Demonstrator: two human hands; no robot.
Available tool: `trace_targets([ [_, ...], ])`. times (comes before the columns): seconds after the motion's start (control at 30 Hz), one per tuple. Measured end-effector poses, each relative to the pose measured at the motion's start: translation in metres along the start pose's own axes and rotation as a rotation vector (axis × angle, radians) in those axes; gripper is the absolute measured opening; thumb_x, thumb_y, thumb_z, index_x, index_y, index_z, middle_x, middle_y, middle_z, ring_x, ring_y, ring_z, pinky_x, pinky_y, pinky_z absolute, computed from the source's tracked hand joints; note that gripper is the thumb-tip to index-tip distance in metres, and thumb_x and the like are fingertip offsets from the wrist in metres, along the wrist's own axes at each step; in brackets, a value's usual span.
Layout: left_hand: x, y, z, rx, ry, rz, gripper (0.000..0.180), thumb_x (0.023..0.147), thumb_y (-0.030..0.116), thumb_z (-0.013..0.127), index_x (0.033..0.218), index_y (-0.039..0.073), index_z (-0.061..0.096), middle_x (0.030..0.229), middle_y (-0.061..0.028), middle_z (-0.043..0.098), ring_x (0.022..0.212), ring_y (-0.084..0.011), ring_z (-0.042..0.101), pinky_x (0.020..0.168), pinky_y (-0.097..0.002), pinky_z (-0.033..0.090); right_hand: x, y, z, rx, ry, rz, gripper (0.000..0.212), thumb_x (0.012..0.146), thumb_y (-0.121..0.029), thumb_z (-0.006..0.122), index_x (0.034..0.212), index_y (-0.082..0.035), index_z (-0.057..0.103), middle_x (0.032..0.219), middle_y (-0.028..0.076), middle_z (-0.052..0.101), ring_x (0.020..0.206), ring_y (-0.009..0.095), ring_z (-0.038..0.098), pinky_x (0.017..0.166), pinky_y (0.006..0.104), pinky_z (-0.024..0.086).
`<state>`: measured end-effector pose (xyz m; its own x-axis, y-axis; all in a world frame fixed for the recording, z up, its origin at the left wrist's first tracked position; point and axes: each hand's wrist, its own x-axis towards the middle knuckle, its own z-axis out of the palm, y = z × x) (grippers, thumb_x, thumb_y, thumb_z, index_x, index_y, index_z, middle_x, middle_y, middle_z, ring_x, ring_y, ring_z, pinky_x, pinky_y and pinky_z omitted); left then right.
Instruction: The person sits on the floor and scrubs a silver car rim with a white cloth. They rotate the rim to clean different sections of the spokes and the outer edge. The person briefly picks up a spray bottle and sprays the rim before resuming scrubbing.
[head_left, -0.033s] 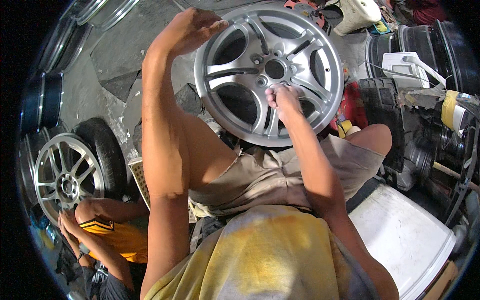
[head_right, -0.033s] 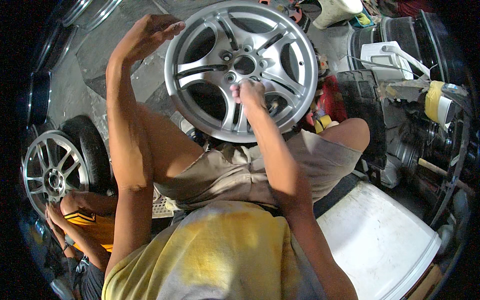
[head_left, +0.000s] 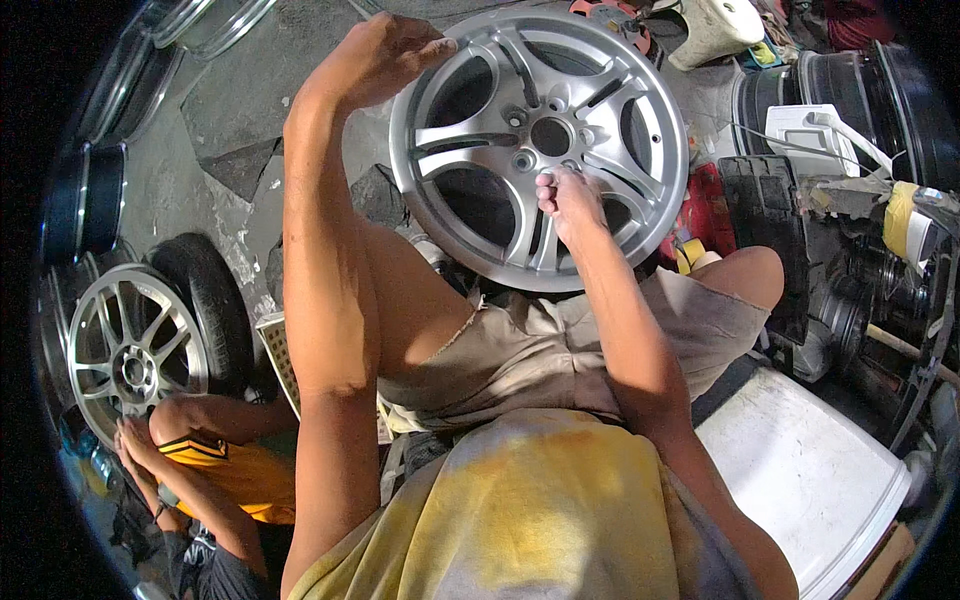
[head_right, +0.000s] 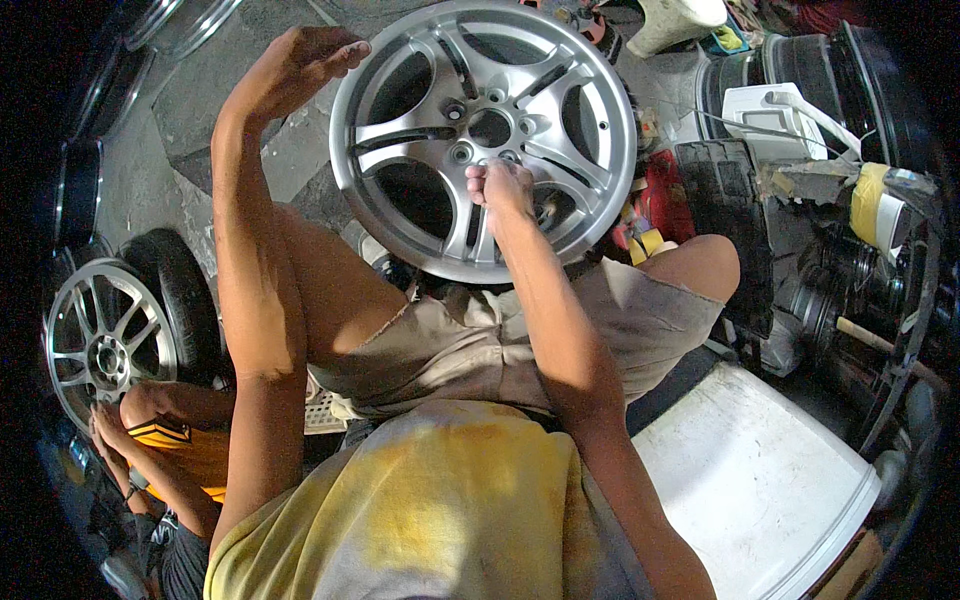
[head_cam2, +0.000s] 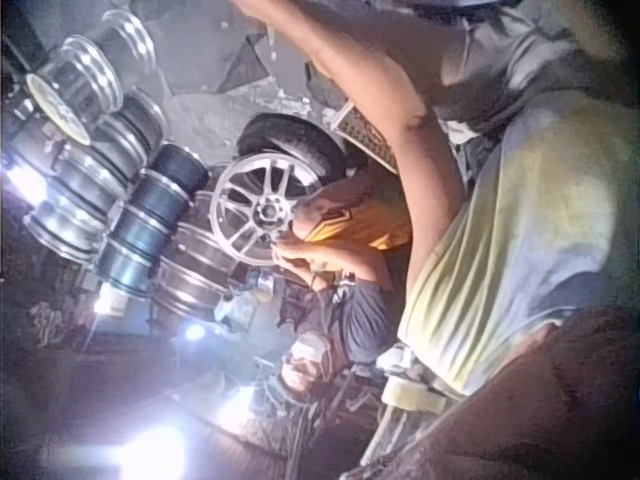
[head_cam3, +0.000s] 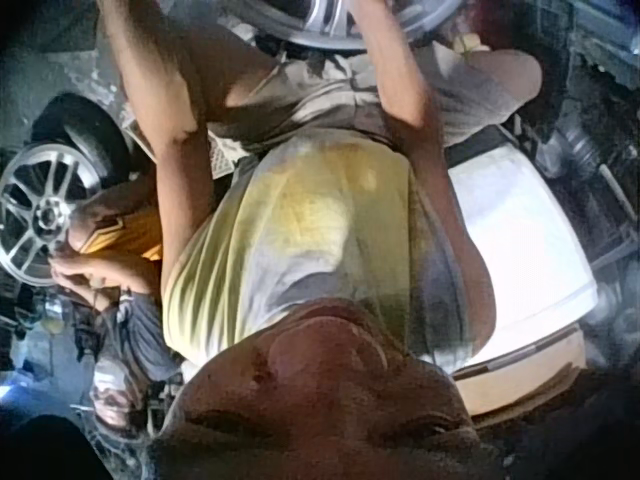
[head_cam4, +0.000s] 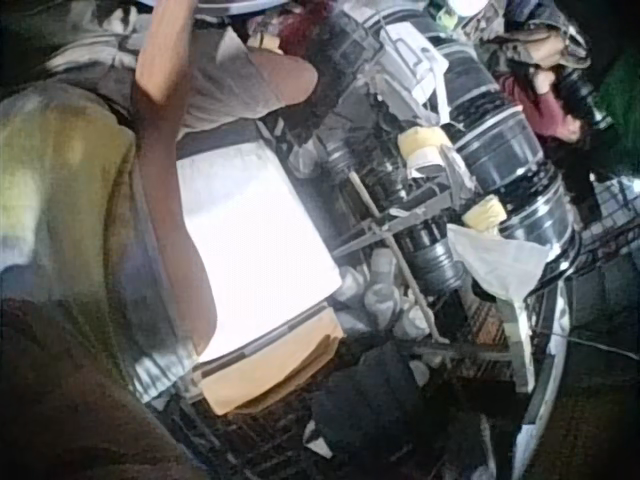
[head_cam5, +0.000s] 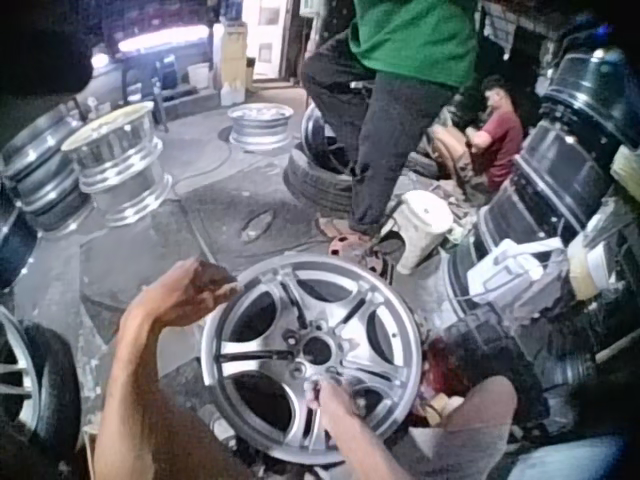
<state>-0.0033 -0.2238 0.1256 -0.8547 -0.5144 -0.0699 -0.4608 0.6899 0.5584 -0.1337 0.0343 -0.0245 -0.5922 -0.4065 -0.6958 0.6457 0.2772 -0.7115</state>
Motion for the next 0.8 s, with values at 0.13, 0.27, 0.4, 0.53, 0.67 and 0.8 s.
trace_targets([
  [0.13,0.002,-0.028,0.006,-0.106,0.037,0.068,0.048,0.102,0.042,0.062,0.125,0.001,0.071,0.114,-0.0176,0.076,0.108,-0.0291,0.073,0.094,-0.0414,0.056,-0.007,-0.002,0.004,-0.136,-0.001,-0.010,0.018,0.102,-0.014,0.056,0.094,0.002,0.056,0.076,0.011,0.067,0.053,0.013,0.056,0.043,0.0262,0.039],
  [0.27,-0.003,-0.028,0.002,-0.053,0.072,0.096,0.049,0.102,0.044,0.063,0.125,0.002,0.072,0.114,-0.0171,0.076,0.109,-0.0278,0.072,0.093,-0.0394,0.056,-0.028,-0.041,-0.006,-0.733,-0.238,-0.023,0.030,0.103,-0.020,0.058,0.080,-0.001,0.062,0.065,0.006,0.062,0.047,0.011,0.048,0.044,0.0261,0.035],
  [0.4,-0.012,0.031,-0.019,-0.160,0.080,-0.003,0.040,0.093,0.035,0.068,0.109,-0.001,0.076,0.097,-0.0238,0.076,0.089,-0.0330,0.075,0.081,-0.0405,0.057,-0.010,-0.033,-0.043,-0.710,-0.285,-0.074,0.034,0.103,-0.022,0.059,0.077,0.000,0.065,0.063,0.005,0.062,0.048,0.011,0.050,0.045,0.0261,0.035],
  [0.53,-0.006,0.017,-0.011,-0.224,0.053,-0.039,0.040,0.094,0.034,0.068,0.111,-0.001,0.075,0.098,-0.0225,0.076,0.087,-0.0302,0.074,0.080,-0.0400,0.057,-0.008,-0.011,-0.017,-0.938,-0.188,-0.366,0.031,0.101,-0.018,0.058,0.081,0.004,0.066,0.065,0.008,0.067,0.048,0.013,0.052,0.047,0.0331,0.043],
  [0.67,-0.015,0.023,-0.021,-0.176,0.037,-0.049,0.039,0.093,0.034,0.069,0.110,0.000,0.076,0.097,-0.0222,0.077,0.086,-0.0301,0.074,0.079,-0.0401,0.057,-0.009,-0.017,-0.019,-0.994,-0.224,-0.227,0.031,0.101,-0.017,0.058,0.084,0.007,0.068,0.065,0.008,0.068,0.048,0.014,0.055,0.050,0.0343,0.046],
  [0.8,-0.010,0.020,-0.020,-0.165,0.056,-0.050,0.040,0.093,0.036,0.068,0.110,0.000,0.076,0.096,-0.0228,0.076,0.085,-0.0309,0.075,0.078,-0.0399,0.057,-0.013,-0.026,-0.015,-0.964,-0.202,-0.165,0.029,0.094,-0.010,0.057,0.073,0.006,0.068,0.062,0.012,0.070,0.053,0.020,0.067,0.060,0.0378,0.056],
])
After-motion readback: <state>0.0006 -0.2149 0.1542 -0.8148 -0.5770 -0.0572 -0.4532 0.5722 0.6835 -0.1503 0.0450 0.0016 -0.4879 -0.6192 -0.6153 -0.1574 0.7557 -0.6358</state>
